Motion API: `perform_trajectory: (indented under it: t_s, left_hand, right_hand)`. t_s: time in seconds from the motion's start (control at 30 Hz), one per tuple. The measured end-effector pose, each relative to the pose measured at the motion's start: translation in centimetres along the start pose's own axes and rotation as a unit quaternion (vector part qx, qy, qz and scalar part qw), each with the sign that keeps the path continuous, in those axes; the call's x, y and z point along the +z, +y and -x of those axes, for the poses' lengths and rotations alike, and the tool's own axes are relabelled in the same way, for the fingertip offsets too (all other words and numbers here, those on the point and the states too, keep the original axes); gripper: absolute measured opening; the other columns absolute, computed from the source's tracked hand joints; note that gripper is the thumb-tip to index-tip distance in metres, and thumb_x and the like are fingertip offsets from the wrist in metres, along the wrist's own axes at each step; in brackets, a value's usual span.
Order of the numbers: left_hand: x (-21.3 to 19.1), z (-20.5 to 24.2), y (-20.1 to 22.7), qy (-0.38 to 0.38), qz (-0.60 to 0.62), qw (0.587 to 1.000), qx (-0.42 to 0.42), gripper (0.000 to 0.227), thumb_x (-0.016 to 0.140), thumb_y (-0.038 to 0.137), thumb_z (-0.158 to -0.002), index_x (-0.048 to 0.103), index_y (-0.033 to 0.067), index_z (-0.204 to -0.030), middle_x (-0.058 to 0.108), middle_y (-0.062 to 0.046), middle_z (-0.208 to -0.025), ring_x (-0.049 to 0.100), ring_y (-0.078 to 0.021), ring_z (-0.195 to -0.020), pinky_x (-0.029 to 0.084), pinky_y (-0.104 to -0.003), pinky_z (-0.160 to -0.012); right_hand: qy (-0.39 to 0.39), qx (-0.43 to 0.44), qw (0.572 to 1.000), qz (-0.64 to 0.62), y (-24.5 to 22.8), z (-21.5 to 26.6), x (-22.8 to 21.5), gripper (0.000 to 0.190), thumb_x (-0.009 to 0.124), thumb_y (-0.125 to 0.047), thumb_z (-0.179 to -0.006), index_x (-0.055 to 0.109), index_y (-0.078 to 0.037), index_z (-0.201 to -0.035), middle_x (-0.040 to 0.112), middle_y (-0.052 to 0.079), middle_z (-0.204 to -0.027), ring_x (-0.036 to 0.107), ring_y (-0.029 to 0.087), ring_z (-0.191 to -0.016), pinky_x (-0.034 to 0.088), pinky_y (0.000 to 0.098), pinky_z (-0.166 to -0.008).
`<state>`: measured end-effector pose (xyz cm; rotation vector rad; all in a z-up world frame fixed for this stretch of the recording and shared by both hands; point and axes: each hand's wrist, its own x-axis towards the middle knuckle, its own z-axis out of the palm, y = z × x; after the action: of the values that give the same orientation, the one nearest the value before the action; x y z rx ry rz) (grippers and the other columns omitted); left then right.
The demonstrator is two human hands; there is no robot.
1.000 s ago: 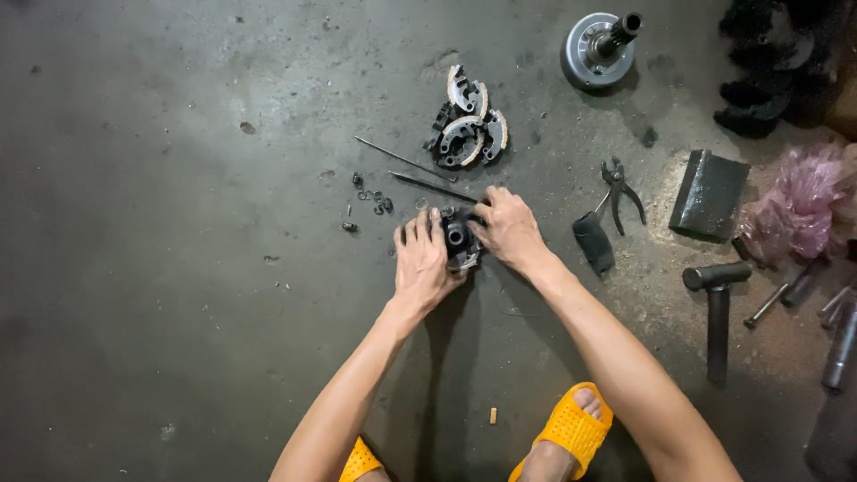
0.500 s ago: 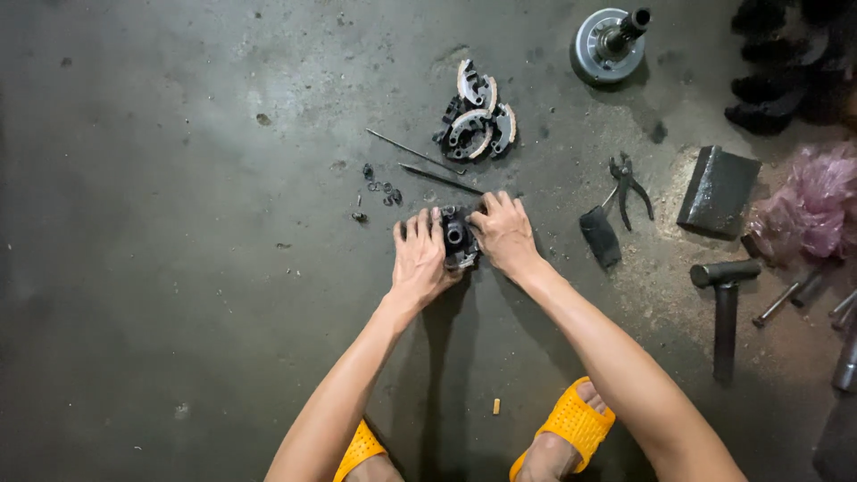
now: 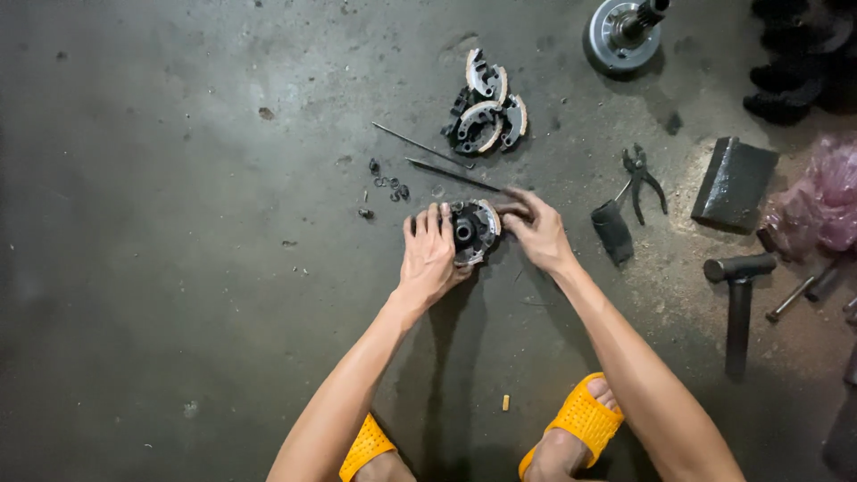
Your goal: The person assembles mechanical components on the floor, using a hammer to tap a metal piece into place and then fitting curved brake shoes into a circular housing. They use pliers to manipulate small metal clips and springs, securing the parts together.
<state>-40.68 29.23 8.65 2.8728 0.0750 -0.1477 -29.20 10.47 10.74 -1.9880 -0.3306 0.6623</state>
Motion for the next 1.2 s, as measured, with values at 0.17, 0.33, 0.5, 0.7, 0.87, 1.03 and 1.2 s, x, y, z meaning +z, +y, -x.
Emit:
perform_trajectory:
  t_s: [0.17, 0.33, 0.5, 0.7, 0.87, 1.03, 1.2]
  left_hand:
    - [0.8, -0.2, -0.2, 0.027, 0.024, 0.999, 0.006, 0.118, 0.086, 0.050, -0.056, 0.043, -0.0142, -0.145, 0.048, -0.032, -0.139, 0.049, -0.0421, -0.128, 0.037, -0.059, -0.110]
    - [1.1, -0.6, -0.3, 0.040, 0.049, 0.998, 0.018, 0.119, 0.091, 0.048, -0.054, 0.044, -0.0159, -0.143, 0.049, -0.035, -0.135, 0.052, -0.0461, -0.125, 0.040, -0.058, -0.109]
    - [0.8, -0.2, -0.3, 0.042, 0.019, 0.999, 0.023, 0.118, 0.088, 0.053, -0.057, 0.044, -0.0143, -0.143, 0.048, -0.034, -0.136, 0.050, -0.0448, -0.126, 0.039, -0.059, -0.109]
    - [-0.3, 0.2, -1.0, 0.076, -0.007, 0.996, 0.038, 0.114, 0.085, 0.055, -0.056, 0.049, -0.0113, -0.142, 0.051, -0.032, -0.136, 0.052, -0.0421, -0.125, 0.037, -0.060, -0.110]
    - [-1.2, 1.7, -3.3, 0.068, -0.012, 0.997, 0.035, 0.118, 0.085, 0.054, -0.050, 0.048, -0.0077, -0.144, 0.051, -0.029, -0.139, 0.052, -0.0393, -0.126, 0.036, -0.060, -0.113]
    - [-6.1, 2.3, -4.5, -0.051, 0.010, 0.998, 0.018, 0.119, 0.083, 0.071, -0.066, 0.042, 0.0011, -0.154, 0.040, -0.028, -0.155, 0.047, -0.0374, -0.138, 0.032, -0.067, -0.117]
    - [-4.2, 3.4, -12.4, 0.112, 0.033, 0.992, -0.054, 0.054, 0.078, 0.036, -0.086, 0.060, 0.0081, -0.128, 0.059, -0.010, -0.122, 0.060, -0.0271, -0.111, 0.048, -0.047, -0.096]
  right_hand:
    - [0.022, -0.051, 0.996, 0.064, 2.1, -2.1, 1.2, 0.025, 0.075, -0.012, -0.089, 0.080, -0.011, -0.114, 0.074, 0.016, -0.093, 0.073, 0.034, -0.090, 0.057, 0.0442, -0.076]
    - [-0.010, -0.112, 0.987, 0.112, 3.1, -4.0, 1.5, 0.019, 0.079, -0.010, -0.082, 0.082, -0.011, -0.100, 0.071, 0.015, -0.088, 0.071, 0.036, -0.086, 0.055, 0.0470, -0.077]
    - [-0.019, -0.106, 0.986, 0.129, 2.7, -4.0, 1.2, 0.019, 0.080, -0.009, -0.080, 0.081, -0.010, -0.099, 0.073, 0.014, -0.088, 0.072, 0.037, -0.089, 0.057, 0.0451, -0.076]
    - [0.003, -0.106, 0.986, 0.126, 2.7, -2.6, 1.5, 0.022, 0.080, -0.008, -0.080, 0.081, -0.010, -0.102, 0.074, 0.015, -0.090, 0.072, 0.037, -0.091, 0.058, 0.0444, -0.077]
    - [0.006, -0.113, 0.989, 0.095, 1.0, -1.4, 3.3, 0.025, 0.078, -0.012, -0.084, 0.080, -0.009, -0.109, 0.072, 0.019, -0.095, 0.070, 0.041, -0.097, 0.057, 0.0476, -0.078]
    - [-0.027, -0.159, 0.959, 0.233, -1.3, -4.0, 3.3, 0.014, 0.076, -0.012, -0.083, 0.077, -0.005, -0.095, 0.069, 0.018, -0.086, 0.071, 0.041, -0.087, 0.057, 0.0505, -0.077]
    - [0.015, -0.255, 0.935, 0.247, -2.1, -9.7, 8.3, 0.014, 0.076, -0.021, -0.088, 0.074, -0.012, -0.098, 0.064, 0.010, -0.090, 0.069, 0.034, -0.086, 0.057, 0.0425, -0.076]
